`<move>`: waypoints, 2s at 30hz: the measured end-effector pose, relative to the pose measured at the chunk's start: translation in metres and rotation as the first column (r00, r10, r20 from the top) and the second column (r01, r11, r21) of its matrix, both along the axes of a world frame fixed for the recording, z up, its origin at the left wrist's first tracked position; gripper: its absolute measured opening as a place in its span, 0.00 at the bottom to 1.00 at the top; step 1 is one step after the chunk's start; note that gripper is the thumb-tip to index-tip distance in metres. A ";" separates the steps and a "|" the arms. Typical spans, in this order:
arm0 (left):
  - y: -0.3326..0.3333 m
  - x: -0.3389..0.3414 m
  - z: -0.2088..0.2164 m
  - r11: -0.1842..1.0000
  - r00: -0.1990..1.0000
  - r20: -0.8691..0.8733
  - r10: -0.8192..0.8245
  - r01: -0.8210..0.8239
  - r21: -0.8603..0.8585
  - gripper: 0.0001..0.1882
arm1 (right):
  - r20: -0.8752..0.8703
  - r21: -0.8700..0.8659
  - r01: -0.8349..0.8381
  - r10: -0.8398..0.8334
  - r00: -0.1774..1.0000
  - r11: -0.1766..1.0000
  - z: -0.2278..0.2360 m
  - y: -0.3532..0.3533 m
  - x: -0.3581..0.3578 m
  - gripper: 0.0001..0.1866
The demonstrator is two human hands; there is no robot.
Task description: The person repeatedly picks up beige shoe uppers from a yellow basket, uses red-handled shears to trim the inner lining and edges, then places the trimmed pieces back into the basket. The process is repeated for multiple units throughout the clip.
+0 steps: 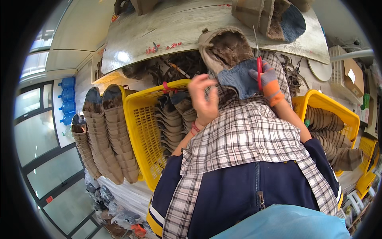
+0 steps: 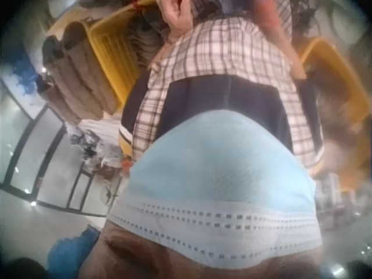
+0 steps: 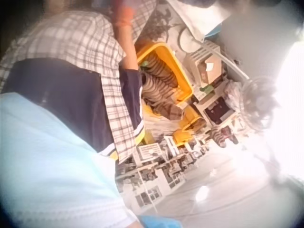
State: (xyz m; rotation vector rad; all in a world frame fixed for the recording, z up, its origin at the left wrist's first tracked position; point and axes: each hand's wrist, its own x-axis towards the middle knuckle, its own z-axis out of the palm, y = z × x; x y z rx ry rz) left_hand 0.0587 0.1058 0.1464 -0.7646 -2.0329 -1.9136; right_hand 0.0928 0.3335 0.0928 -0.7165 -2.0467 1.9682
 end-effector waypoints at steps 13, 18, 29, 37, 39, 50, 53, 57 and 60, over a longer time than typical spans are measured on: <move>-0.022 -0.064 -0.031 0.729 -0.036 0.730 -0.683 0.035 0.684 0.30 | 0.288 0.532 -0.335 0.207 0.935 0.778 0.046 0.025 0.019 0.19; -0.040 -0.037 -0.039 0.753 -0.015 0.753 -0.657 0.024 0.658 0.22 | 0.356 0.789 -0.378 0.141 0.924 0.484 0.054 -0.006 0.030 0.21; -0.052 -0.023 -0.060 0.693 0.105 0.686 -0.720 0.064 0.718 0.24 | 0.563 0.795 -0.591 0.197 0.802 0.134 0.079 -0.026 0.024 0.13; -0.057 -0.038 -0.063 0.874 -0.077 0.871 -0.485 -0.081 0.479 0.20 | 0.646 0.669 -0.689 0.241 0.724 0.280 0.043 -0.049 0.008 0.11; -0.072 -0.057 -0.081 0.893 -0.202 0.874 -0.442 -0.008 0.450 0.17 | 0.644 0.664 -0.692 0.252 0.722 0.285 0.040 -0.051 0.007 0.11; -0.105 -0.059 -0.140 0.850 -0.176 0.833 -0.524 -0.050 0.524 0.16 | 0.633 0.593 -0.723 0.349 0.690 0.354 0.044 -0.038 0.005 0.15; -0.079 -0.045 -0.097 0.874 -0.118 0.869 -0.481 0.017 0.486 0.17 | 0.563 0.665 -0.684 0.400 0.723 0.300 0.054 -0.025 0.013 0.17; -0.096 -0.044 -0.117 0.919 -0.060 0.917 -0.394 -0.022 0.393 0.19 | 0.652 0.666 -0.731 0.358 0.669 0.151 0.061 -0.016 0.012 0.20; -0.094 -0.042 -0.118 0.910 -0.043 0.909 -0.414 -0.015 0.414 0.18 | 0.745 0.570 -0.818 0.372 0.554 0.078 0.077 -0.025 0.006 0.22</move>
